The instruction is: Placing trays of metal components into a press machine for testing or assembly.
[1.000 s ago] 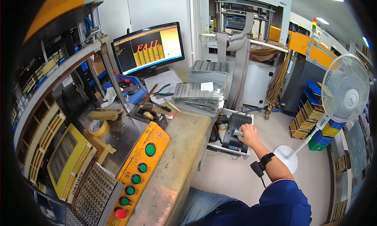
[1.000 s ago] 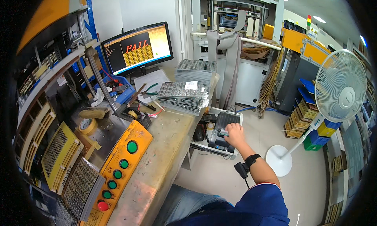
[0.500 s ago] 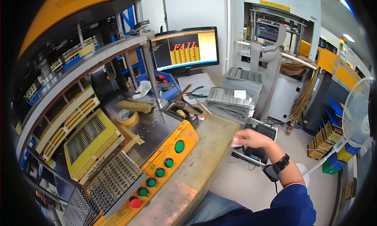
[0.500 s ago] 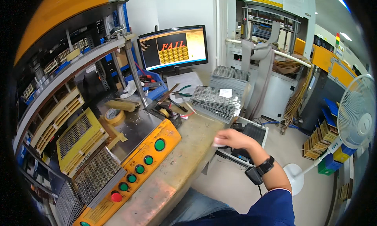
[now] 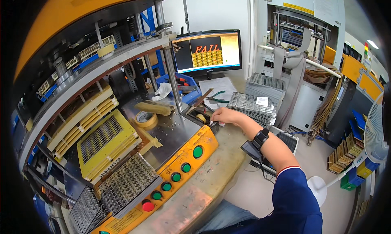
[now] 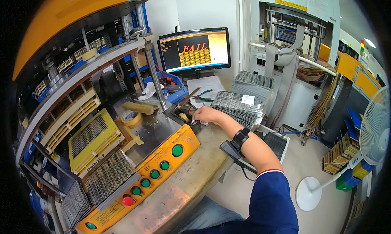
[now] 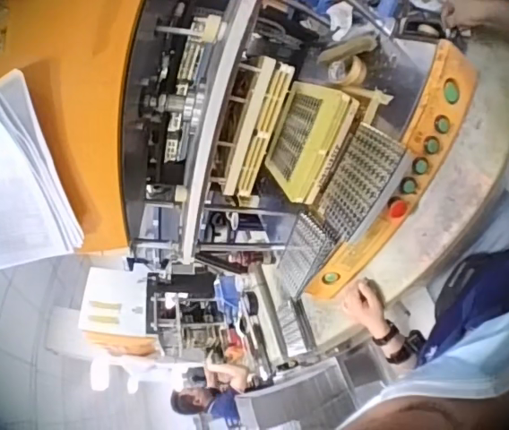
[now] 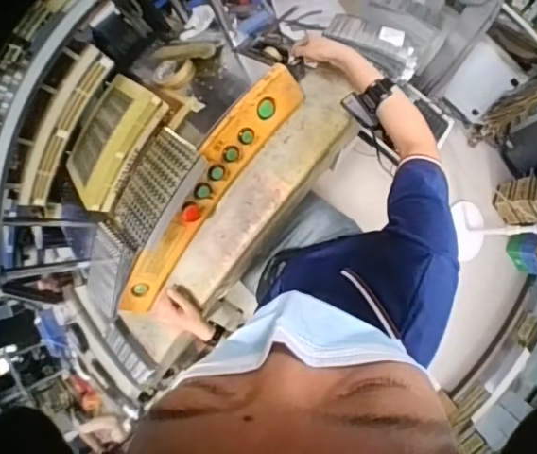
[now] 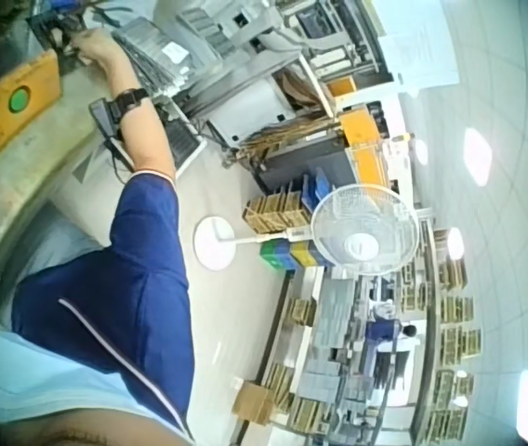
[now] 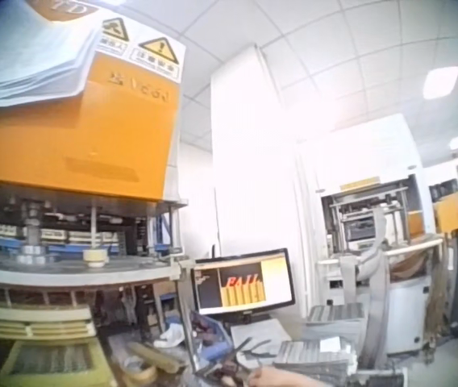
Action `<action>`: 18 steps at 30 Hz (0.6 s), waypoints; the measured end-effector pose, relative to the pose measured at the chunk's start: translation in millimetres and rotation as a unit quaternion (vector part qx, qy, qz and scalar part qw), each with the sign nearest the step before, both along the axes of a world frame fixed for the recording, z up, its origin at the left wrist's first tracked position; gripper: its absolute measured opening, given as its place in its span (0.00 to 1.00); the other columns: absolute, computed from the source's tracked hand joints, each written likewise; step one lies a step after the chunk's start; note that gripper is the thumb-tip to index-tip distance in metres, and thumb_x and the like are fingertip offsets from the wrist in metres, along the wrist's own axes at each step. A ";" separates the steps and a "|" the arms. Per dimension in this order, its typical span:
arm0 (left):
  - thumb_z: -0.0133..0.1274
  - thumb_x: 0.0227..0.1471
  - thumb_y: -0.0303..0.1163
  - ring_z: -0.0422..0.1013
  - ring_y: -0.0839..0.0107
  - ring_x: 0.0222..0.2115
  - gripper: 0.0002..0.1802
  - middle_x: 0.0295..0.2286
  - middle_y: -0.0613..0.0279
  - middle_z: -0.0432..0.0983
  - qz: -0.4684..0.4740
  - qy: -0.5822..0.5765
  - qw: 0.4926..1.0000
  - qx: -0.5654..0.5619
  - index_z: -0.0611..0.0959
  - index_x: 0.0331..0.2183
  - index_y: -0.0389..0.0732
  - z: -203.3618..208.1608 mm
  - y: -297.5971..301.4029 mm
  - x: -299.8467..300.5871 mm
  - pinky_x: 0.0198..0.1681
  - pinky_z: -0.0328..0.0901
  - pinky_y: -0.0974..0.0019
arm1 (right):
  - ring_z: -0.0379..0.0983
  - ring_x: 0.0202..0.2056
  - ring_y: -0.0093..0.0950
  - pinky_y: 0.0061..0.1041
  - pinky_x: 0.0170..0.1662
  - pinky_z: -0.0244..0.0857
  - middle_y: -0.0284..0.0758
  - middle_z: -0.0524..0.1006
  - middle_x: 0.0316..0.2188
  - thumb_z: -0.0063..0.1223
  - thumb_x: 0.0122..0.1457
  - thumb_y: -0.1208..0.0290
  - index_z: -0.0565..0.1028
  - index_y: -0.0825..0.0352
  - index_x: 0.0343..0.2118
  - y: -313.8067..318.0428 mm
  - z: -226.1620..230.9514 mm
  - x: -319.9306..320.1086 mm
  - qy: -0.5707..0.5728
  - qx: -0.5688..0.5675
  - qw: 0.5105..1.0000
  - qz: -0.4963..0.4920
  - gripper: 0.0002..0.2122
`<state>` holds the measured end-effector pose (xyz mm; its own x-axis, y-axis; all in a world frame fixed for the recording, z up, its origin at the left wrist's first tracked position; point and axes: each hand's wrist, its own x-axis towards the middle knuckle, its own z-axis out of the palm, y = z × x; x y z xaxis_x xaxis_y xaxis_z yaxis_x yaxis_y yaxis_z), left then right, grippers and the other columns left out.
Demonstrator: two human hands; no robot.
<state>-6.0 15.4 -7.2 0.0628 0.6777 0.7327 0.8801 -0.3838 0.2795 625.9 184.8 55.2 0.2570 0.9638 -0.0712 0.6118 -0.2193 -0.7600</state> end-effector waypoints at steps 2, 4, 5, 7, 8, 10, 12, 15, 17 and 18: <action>0.51 0.61 0.31 0.69 0.54 0.21 0.15 0.20 0.49 0.74 -0.001 0.000 1.000 0.002 0.83 0.26 0.34 1.3 0.7 1.0 0.28 0.64 0.53 | 0.71 0.29 0.22 0.24 0.34 0.66 0.33 0.80 0.26 0.59 0.55 0.64 0.84 0.68 0.33 -1.9 -3.9 2.3 0.045 0.058 0.997 0.003 0.11; 0.51 0.61 0.32 0.70 0.54 0.21 0.15 0.20 0.49 0.75 0.001 0.002 1.000 0.003 0.83 0.26 0.34 3.5 -0.1 2.6 0.28 0.64 0.53 | 0.70 0.27 0.21 0.24 0.32 0.64 0.32 0.80 0.25 0.62 0.55 0.64 0.84 0.68 0.33 -5.6 2.9 1.5 0.057 0.038 0.997 0.020 0.11; 0.51 0.61 0.32 0.70 0.54 0.21 0.14 0.21 0.49 0.76 0.005 0.013 1.000 0.007 0.83 0.26 0.34 5.2 -0.4 3.5 0.28 0.64 0.54 | 0.70 0.26 0.20 0.24 0.29 0.63 0.31 0.79 0.24 0.64 0.55 0.64 0.84 0.68 0.32 -7.1 5.8 0.1 0.069 0.017 0.997 0.036 0.11; 0.51 0.61 0.32 0.71 0.53 0.22 0.14 0.22 0.48 0.76 0.009 0.026 1.000 0.012 0.83 0.27 0.34 5.5 -1.1 3.2 0.28 0.65 0.54 | 0.68 0.25 0.19 0.24 0.28 0.62 0.30 0.78 0.23 0.65 0.54 0.64 0.84 0.68 0.31 -7.7 4.6 -4.5 0.077 0.033 0.996 0.024 0.11; 0.51 0.61 0.32 0.72 0.54 0.23 0.13 0.23 0.49 0.77 0.007 0.024 1.000 -0.008 0.84 0.28 0.34 4.1 -1.0 1.6 0.30 0.66 0.54 | 0.67 0.24 0.18 0.24 0.26 0.60 0.29 0.77 0.22 0.67 0.54 0.65 0.84 0.69 0.31 -7.4 4.2 -7.0 0.084 0.049 0.995 0.011 0.11; 0.52 0.61 0.32 0.73 0.54 0.24 0.13 0.24 0.49 0.78 0.010 0.024 0.999 -0.029 0.84 0.29 0.34 4.1 -3.1 -1.6 0.32 0.67 0.55 | 0.67 0.23 0.18 0.23 0.26 0.60 0.29 0.77 0.21 0.67 0.53 0.66 0.84 0.69 0.30 -10.0 9.9 -16.3 0.107 0.058 0.992 -0.011 0.10; 0.53 0.61 0.33 0.74 0.55 0.31 0.13 0.29 0.49 0.79 -0.015 -0.029 0.998 -0.059 0.85 0.31 0.34 7.2 -4.2 -1.6 0.39 0.67 0.56 | 0.67 0.22 0.19 0.24 0.25 0.60 0.29 0.76 0.20 0.68 0.52 0.66 0.83 0.69 0.28 -10.5 9.7 -16.4 0.131 0.073 0.988 -0.042 0.10; 0.54 0.61 0.33 0.73 0.54 0.39 0.12 0.36 0.49 0.79 -0.041 -0.039 0.993 -0.108 0.85 0.34 0.34 26.7 -10.8 -1.6 0.46 0.66 0.55 | 0.68 0.22 0.21 0.25 0.25 0.61 0.31 0.77 0.20 0.67 0.51 0.65 0.82 0.69 0.26 -19.3 -2.9 -15.3 0.083 0.128 0.986 -0.067 0.11; 0.54 0.60 0.31 0.73 0.54 0.40 0.10 0.38 0.49 0.79 -0.043 -0.016 0.994 -0.094 0.85 0.36 0.35 36.1 -10.1 -7.3 0.47 0.64 0.54 | 0.68 0.22 0.21 0.26 0.26 0.61 0.32 0.77 0.20 0.66 0.51 0.64 0.81 0.70 0.25 -33.6 -7.9 -20.0 0.081 0.132 0.983 -0.098 0.11; 0.54 0.60 0.30 0.72 0.53 0.41 0.09 0.40 0.49 0.78 -0.040 0.005 0.996 -0.081 0.84 0.38 0.35 41.2 -12.2 -12.1 0.49 0.63 0.53 | 0.69 0.22 0.22 0.27 0.26 0.62 0.33 0.77 0.20 0.65 0.51 0.64 0.81 0.70 0.25 -39.4 -7.7 -26.5 0.078 0.135 0.980 -0.124 0.12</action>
